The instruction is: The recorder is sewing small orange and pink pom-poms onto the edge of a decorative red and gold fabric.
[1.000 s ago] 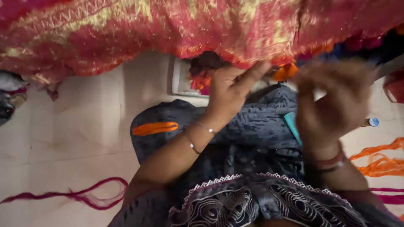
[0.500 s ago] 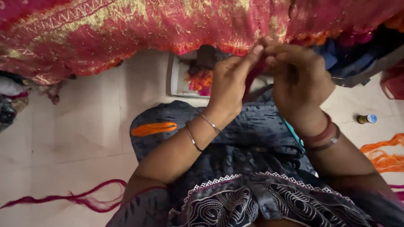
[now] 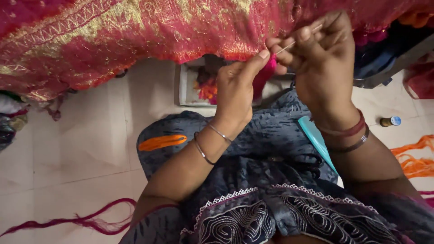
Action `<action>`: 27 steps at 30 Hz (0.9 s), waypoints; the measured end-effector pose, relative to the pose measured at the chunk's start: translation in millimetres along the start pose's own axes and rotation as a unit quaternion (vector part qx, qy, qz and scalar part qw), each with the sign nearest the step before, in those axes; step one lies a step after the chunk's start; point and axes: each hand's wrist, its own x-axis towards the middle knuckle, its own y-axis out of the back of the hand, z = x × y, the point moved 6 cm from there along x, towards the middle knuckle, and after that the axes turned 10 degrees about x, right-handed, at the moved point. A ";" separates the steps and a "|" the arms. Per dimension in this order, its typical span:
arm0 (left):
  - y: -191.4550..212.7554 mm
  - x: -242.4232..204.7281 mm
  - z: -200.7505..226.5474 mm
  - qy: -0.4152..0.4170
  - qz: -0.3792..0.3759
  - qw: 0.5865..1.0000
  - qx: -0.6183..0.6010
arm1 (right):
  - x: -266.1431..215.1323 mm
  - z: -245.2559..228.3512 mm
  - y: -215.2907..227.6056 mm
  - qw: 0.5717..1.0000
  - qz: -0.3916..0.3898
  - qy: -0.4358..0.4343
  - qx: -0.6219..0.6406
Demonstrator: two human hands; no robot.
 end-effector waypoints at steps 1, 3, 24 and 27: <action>0.0 0.9 -1.9 0.002 -0.006 1.000 -0.010 | -2.4 -0.7 -0.2 0.999 -0.012 0.031 -0.011; 2.5 2.4 -8.3 0.005 -0.010 1.000 -0.020 | -5.6 0.5 2.1 0.998 -0.024 0.062 -0.022; -2.2 4.3 -2.3 0.069 -0.018 0.997 -0.022 | 8.5 -8.6 -3.5 0.998 -0.053 0.036 0.008; 10.9 10.3 -15.7 0.097 0.012 0.995 0.018 | 21.6 -27.6 1.8 0.990 -0.101 0.072 -0.072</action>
